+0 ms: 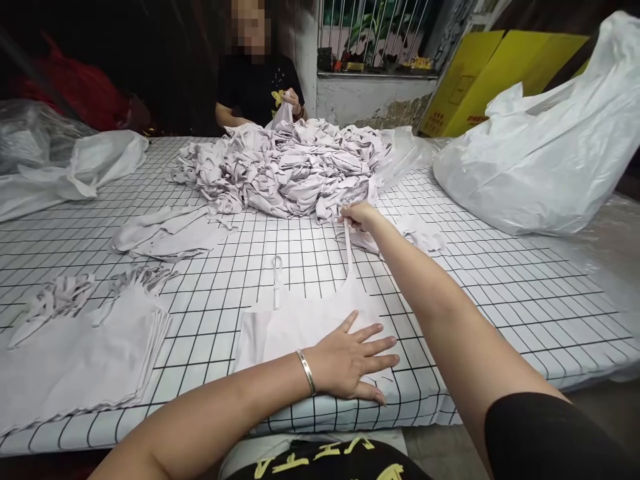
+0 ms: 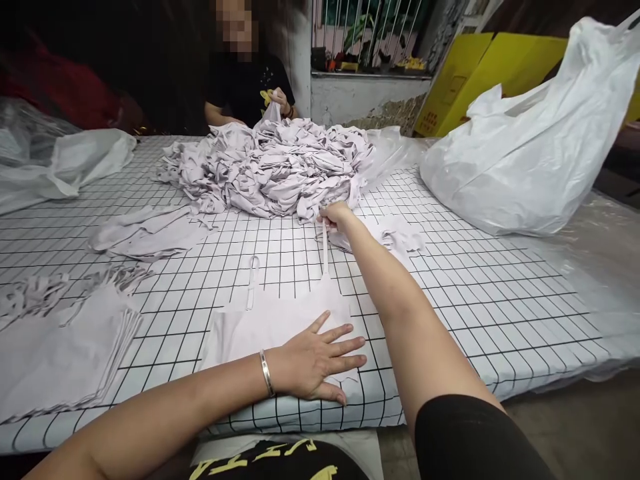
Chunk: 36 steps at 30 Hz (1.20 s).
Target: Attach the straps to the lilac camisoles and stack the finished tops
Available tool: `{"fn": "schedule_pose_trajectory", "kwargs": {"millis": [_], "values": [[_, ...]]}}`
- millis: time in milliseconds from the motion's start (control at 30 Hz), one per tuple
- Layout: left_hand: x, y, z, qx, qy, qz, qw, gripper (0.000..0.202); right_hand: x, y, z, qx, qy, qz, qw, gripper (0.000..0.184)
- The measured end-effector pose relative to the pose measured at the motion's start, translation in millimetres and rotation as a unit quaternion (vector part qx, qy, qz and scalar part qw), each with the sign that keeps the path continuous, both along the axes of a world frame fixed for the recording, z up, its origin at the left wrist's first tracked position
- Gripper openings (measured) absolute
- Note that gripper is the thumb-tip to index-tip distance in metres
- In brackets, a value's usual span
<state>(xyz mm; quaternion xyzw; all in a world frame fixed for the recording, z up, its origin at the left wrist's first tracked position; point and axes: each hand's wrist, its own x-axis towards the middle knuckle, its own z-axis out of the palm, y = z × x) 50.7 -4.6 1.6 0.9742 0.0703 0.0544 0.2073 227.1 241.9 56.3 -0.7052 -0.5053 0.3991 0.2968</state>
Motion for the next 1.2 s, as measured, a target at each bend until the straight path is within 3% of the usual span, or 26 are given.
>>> {"fn": "schedule_pose_trajectory", "kwargs": {"millis": [167,233,267,300,333,400,433,467,500,567,633,700,767,900,1033,1133,1200], "values": [[1,-1,1.1,-0.081,-0.015,-0.003,0.997,0.067,8,7,31.8,0.045,-0.027,-0.022,0.998,0.018],[3,1,6.7,-0.189,-0.034,0.017,0.981,0.065,7,-15,43.2,0.119,-0.068,-0.01,0.99,0.021],[5,4,11.1,-0.278,-0.056,0.048,0.958,0.064,5,-33,47.7,0.163,-0.081,0.008,0.983,0.024],[7,8,16.5,-0.386,-0.086,0.092,0.914,0.064,3,-56,50.9,0.203,-0.084,0.035,0.975,0.026],[8,14,22.4,-0.502,-0.121,0.141,0.845,0.066,1,-83,52.2,0.228,-0.068,0.066,0.969,0.027],[11,29,34.8,-0.699,-0.176,0.213,0.66,0.071,-5,-144,49.0,0.215,-0.019,0.124,0.969,0.025],[12,37,40.3,-0.762,-0.193,0.229,0.574,0.071,-8,-175,44.3,0.195,0.01,0.152,0.969,0.021],[13,45,44.9,-0.803,-0.204,0.235,0.509,0.065,-10,-204,37.9,0.18,0.04,0.172,0.968,0.019],[13,51,48.4,-0.827,-0.212,0.238,0.464,0.056,-12,-231,30.1,0.165,0.065,0.194,0.965,0.02],[15,59,52.5,-0.843,-0.225,0.256,0.416,0.032,-15,-270,12.7,0.127,0.146,0.183,0.964,0.022],[18,62,54.0,-0.841,-0.234,0.277,0.401,0.017,-16,-292,-3.3,0.081,0.276,0.119,0.95,0.02],[21,62,54.6,-0.833,-0.241,0.286,0.407,0.017,-17,-300,-14.3,0.037,0.393,0.037,0.918,0.016],[24,63,55.1,-0.826,-0.247,0.286,0.419,0.017,-16,-298,-19.3,-0.001,0.445,-0.01,0.895,0.022],[28,68,55.0,-0.819,-0.243,0.292,0.43,0.016,-10,-284,-19.9,-0.085,0.451,0.03,0.888,0.038],[34,73,51.0,-0.81,-0.245,0.308,0.435,0.017,-8,-269,-21.1,-0.092,0.421,0.058,0.901,0.031],[35,82,49.7,-0.783,-0.249,0.312,0.476,0.017,-7,-258,-21.3,-0.071,0.335,0.08,0.936,0.029],[29,90,51.7,-0.728,-0.23,0.338,0.549,0.02,-4,-251,-20.0,-0.073,0.285,0.085,0.952,0.028]]}}
